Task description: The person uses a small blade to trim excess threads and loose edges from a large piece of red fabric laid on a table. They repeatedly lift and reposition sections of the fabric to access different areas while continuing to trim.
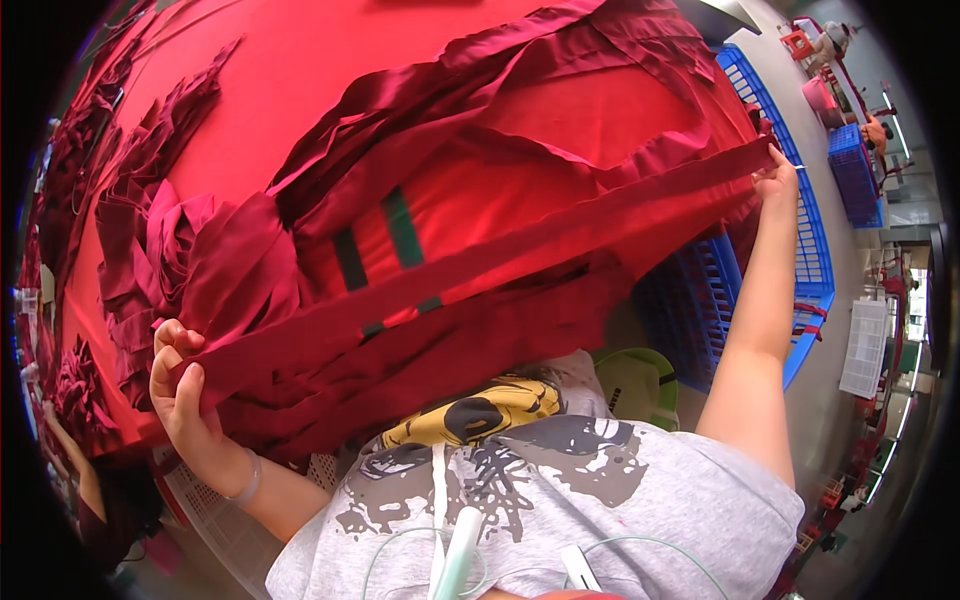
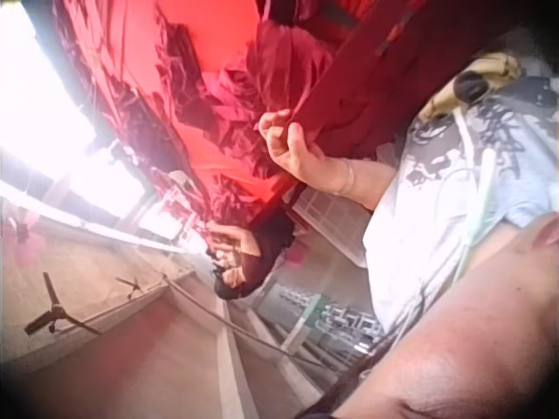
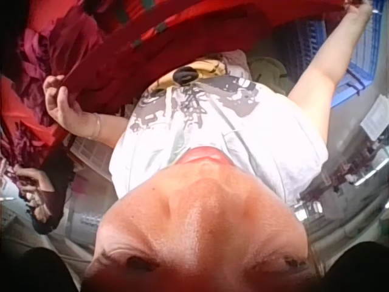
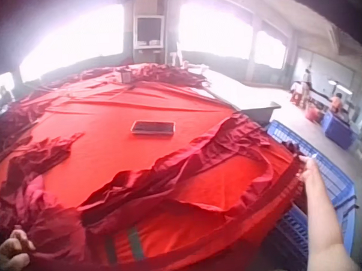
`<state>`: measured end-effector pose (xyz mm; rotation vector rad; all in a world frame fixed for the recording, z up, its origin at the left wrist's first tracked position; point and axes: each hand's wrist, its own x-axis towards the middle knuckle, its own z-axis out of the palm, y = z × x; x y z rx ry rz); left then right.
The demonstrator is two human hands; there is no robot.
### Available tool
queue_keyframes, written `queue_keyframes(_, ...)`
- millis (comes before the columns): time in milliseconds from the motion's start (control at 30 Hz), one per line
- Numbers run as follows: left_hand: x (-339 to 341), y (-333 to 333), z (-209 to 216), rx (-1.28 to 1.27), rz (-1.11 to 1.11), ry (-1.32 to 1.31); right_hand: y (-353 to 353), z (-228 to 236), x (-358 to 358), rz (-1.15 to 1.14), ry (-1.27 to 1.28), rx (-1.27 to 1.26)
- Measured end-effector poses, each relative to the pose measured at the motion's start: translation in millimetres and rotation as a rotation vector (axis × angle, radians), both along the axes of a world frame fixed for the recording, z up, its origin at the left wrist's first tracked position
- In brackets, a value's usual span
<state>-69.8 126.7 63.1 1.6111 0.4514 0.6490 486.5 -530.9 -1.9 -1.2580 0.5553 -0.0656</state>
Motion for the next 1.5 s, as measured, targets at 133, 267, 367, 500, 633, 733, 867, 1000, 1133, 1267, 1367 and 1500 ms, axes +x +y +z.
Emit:
queue_keyframes(133, -3, 0, -2, 0.012, 0.063, 0.115, 11, -14, 21, -0.123, -0.087, -0.117)
queue_keyframes(267, 10, -32, 14, 0.422, 0.263, 0.322, 29, -5, 2, -0.03, -0.072, -0.739)
queue_keyframes(367, 28, -53, 19, 0.811, 0.411, 0.405, 19, -2, -11, -0.077, -0.231, -1.259)
queue_keyframes(500, 33, -55, 12, 1.06, 0.314, 0.437, 40, -5, -44, 0.42, -0.131, -1.463)
queue_keyframes(633, 31, -35, -1, 1.013, 0.283, 0.445, 29, -32, -36, 0.457, -0.184, -1.542)
queue_keyframes(733, 21, -26, -5, 0.925, 0.289, 0.451, 27, -32, -26, 0.39, -0.172, -1.545)
queue_keyframes(867, 20, -32, -5, 1.016, 0.307, 0.478, 38, -21, -31, 0.428, -0.108, -1.593)
queue_keyframes(1000, 46, -73, 7, 1.401, 0.545, 0.416, 41, -8, -47, 0.328, -0.005, -1.792)
queue_keyframes(1133, 46, -124, -8, 1.13, -0.03, 0.016, 116, 46, -107, 0.125, 0.077, -1.821)
queue_keyframes(1267, 61, -128, -46, 1.173, -0.291, 0.277, 172, 49, -181, 0.393, -0.35, -1.356)
queue_keyframes(1367, 59, -124, -52, 1.157, -0.287, 0.317, 258, 53, -271, 0.635, -0.648, -0.95)
queue_keyframes(1500, 62, -130, -48, 1.093, -0.263, 0.337, 323, 42, -343, 1.08, -0.891, -1.048)
